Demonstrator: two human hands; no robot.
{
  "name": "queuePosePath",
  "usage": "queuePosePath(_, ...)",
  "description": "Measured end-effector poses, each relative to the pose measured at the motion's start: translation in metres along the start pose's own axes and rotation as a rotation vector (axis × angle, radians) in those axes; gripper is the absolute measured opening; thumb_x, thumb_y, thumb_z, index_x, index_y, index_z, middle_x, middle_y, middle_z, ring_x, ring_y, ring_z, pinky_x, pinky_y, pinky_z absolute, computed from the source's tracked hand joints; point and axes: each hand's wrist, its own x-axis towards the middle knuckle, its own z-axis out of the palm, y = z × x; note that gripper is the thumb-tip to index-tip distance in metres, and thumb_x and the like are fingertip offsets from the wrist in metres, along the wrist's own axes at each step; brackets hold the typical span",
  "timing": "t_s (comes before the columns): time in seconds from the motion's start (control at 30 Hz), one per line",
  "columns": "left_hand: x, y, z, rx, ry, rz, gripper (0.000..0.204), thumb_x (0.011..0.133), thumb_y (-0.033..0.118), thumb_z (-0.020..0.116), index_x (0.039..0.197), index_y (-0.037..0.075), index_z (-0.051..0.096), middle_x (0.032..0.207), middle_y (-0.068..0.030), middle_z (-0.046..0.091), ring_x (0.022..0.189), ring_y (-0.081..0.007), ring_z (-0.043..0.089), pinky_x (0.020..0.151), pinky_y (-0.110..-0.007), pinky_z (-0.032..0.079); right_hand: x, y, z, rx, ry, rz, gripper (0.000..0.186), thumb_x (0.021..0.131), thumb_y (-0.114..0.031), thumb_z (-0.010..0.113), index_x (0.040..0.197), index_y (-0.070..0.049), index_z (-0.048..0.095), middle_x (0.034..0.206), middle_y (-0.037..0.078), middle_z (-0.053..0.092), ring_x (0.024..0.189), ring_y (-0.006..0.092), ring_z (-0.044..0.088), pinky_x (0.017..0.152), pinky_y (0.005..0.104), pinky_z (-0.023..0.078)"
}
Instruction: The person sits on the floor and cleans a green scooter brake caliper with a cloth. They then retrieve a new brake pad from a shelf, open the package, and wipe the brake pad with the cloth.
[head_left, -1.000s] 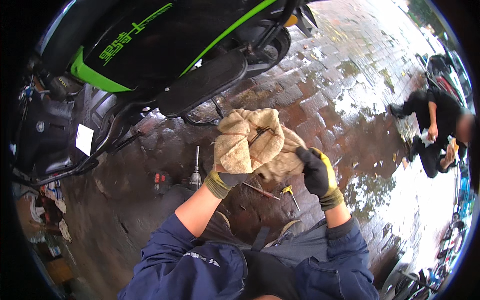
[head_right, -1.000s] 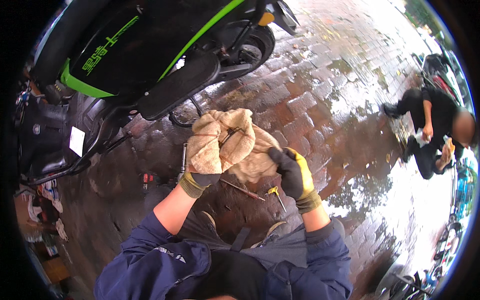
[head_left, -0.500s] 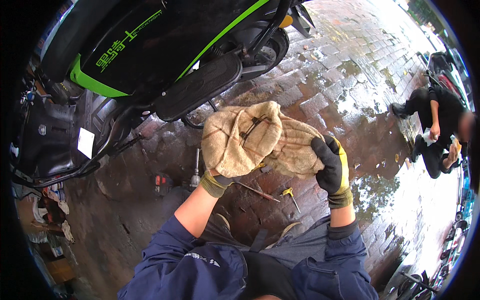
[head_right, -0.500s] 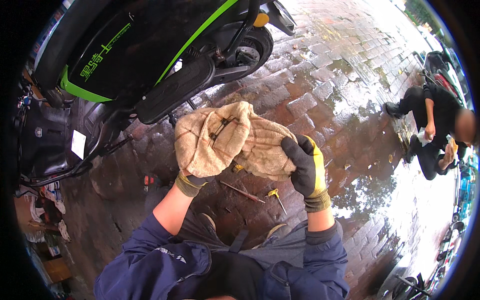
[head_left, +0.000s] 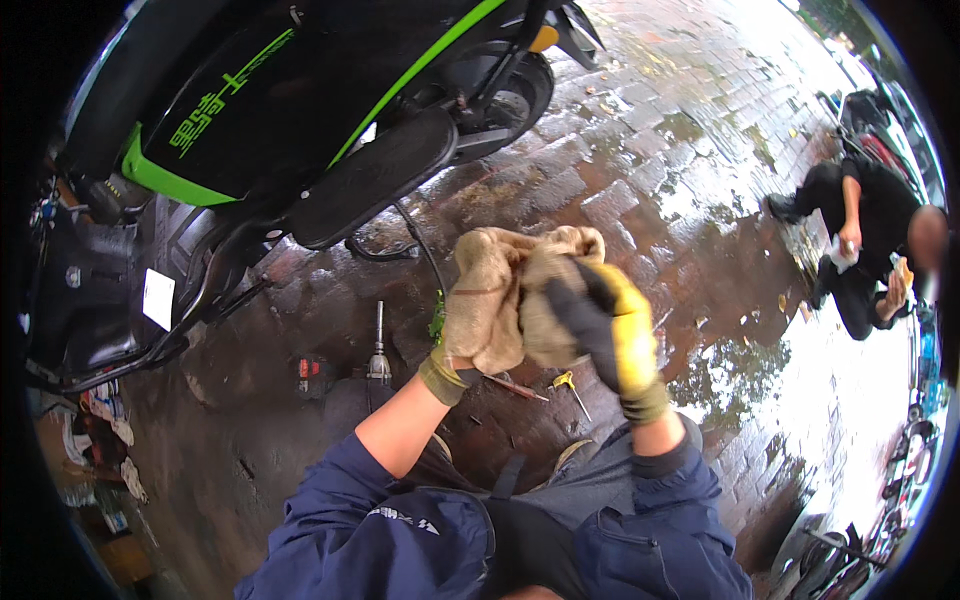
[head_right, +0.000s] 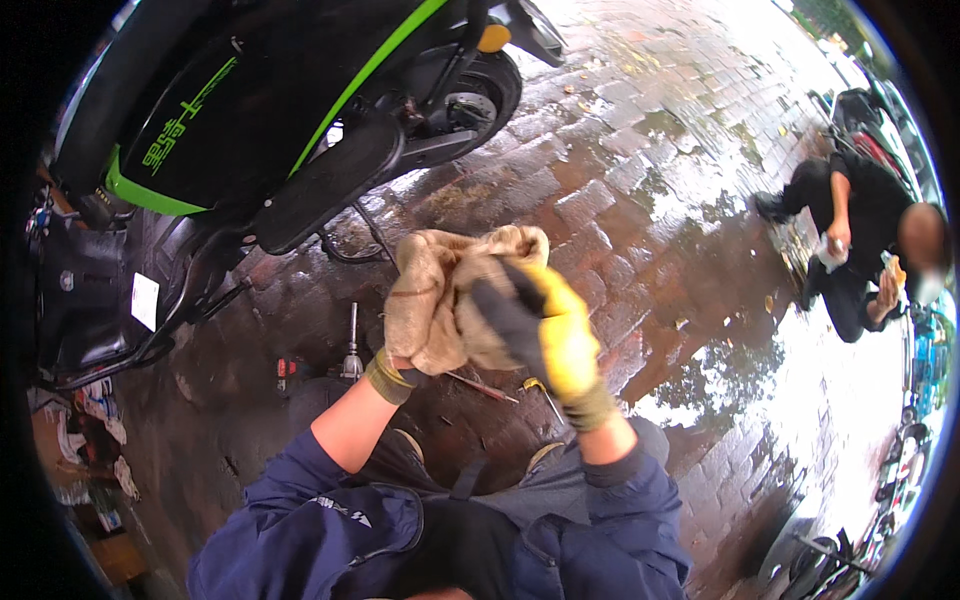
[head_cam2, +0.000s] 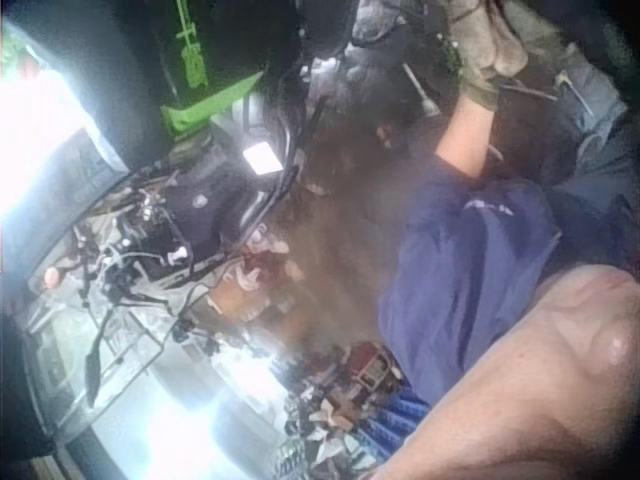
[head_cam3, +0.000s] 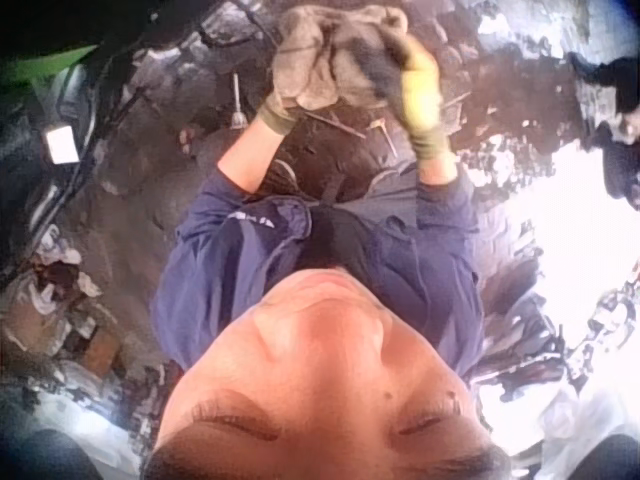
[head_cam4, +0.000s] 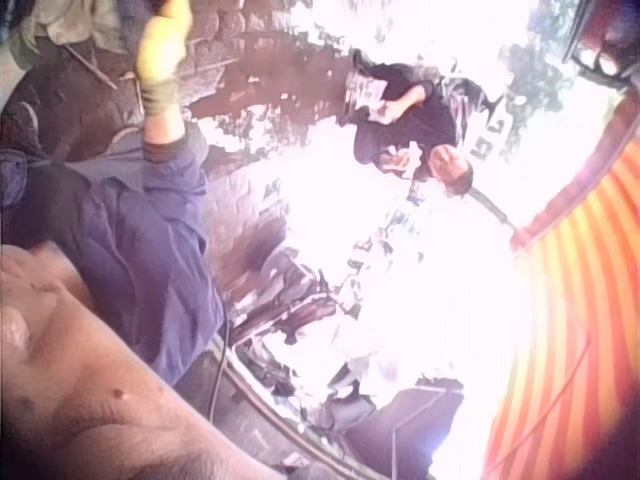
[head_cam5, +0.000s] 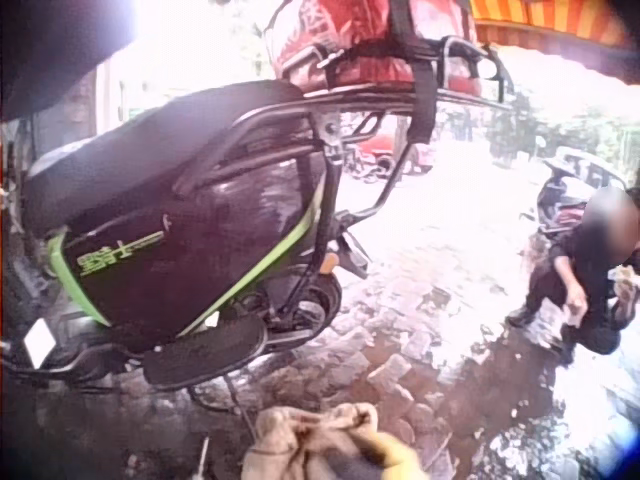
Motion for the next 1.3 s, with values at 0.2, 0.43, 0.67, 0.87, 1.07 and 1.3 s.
queuePosePath(0.2,-0.003,-0.039,-0.024,0.503,0.043,0.010,0.051,0.113,0.038,0.049,0.153,0.007,0.045,0.150,-0.0122,0.053,0.133,-0.0228,0.057,0.117,-0.037,0.046,0.001,0.047,0.036,-0.298,0.242,-0.228,0.038,0.101,-0.022,0.074,0.130,-0.001,0.065,0.116,0.014,0.075,0.108,0.0209,0.071,0.096,0.0345,0.055)
queuePosePath(0.43,-0.023,-0.086,-0.086,-1.301,-0.252,-0.143,0.055,0.115,0.031,0.039,0.164,0.008,0.032,0.164,-0.0144,0.042,0.149,-0.0289,0.043,0.127,-0.040,0.031,0.030,0.086,0.042,-0.191,0.358,-0.236,0.029,0.099,-0.012,0.068,0.125,0.001,0.065,0.113,0.020,0.075,0.101,0.0316,0.074,0.091,0.0386,0.057)
queuePosePath(0.67,-0.024,-0.092,-0.048,-0.720,0.002,-0.122,0.055,0.108,0.044,0.049,0.147,0.006,0.056,0.142,-0.0140,0.065,0.123,-0.0317,0.066,0.110,-0.048,0.052,0.052,0.119,0.030,0.414,0.406,-0.027,0.023,0.106,-0.019,0.068,0.122,-0.002,0.064,0.109,0.005,0.073,0.100,0.0124,0.066,0.090,0.0287,0.054)
queuePosePath(0.87,0.001,-0.068,-0.093,-0.172,0.066,-0.081,0.045,0.112,0.033,0.044,0.142,0.000,0.051,0.141,-0.0133,0.058,0.130,-0.0246,0.055,0.116,-0.037,0.041,0.033,0.094,0.019,0.259,-0.222,0.219,0.037,0.105,-0.019,0.069,0.136,0.000,0.064,0.125,0.004,0.071,0.110,0.0120,0.064,0.099,0.0301,0.051)
queuePosePath(1.07,0.022,-0.041,-0.033,-0.031,-0.285,-0.170,0.063,0.105,0.056,0.051,0.126,-0.004,0.057,0.113,-0.0114,0.062,0.102,-0.0238,0.062,0.096,-0.037,0.053,0.017,0.081,-0.003,0.213,-0.508,0.026,0.037,0.104,-0.020,0.068,0.135,0.000,0.064,0.123,0.002,0.070,0.110,0.0103,0.064,0.098,0.0288,0.052)
queuePosePath(1.3,0.011,-0.053,-0.020,-0.268,0.063,-0.308,0.059,0.112,0.046,0.047,0.143,-0.003,0.055,0.137,-0.0177,0.066,0.123,-0.0305,0.066,0.112,-0.043,0.052,0.013,0.052,0.004,0.185,-0.023,0.221,0.036,0.101,-0.029,0.070,0.124,-0.001,0.071,0.108,0.008,0.077,0.097,0.0209,0.070,0.094,0.0352,0.054)
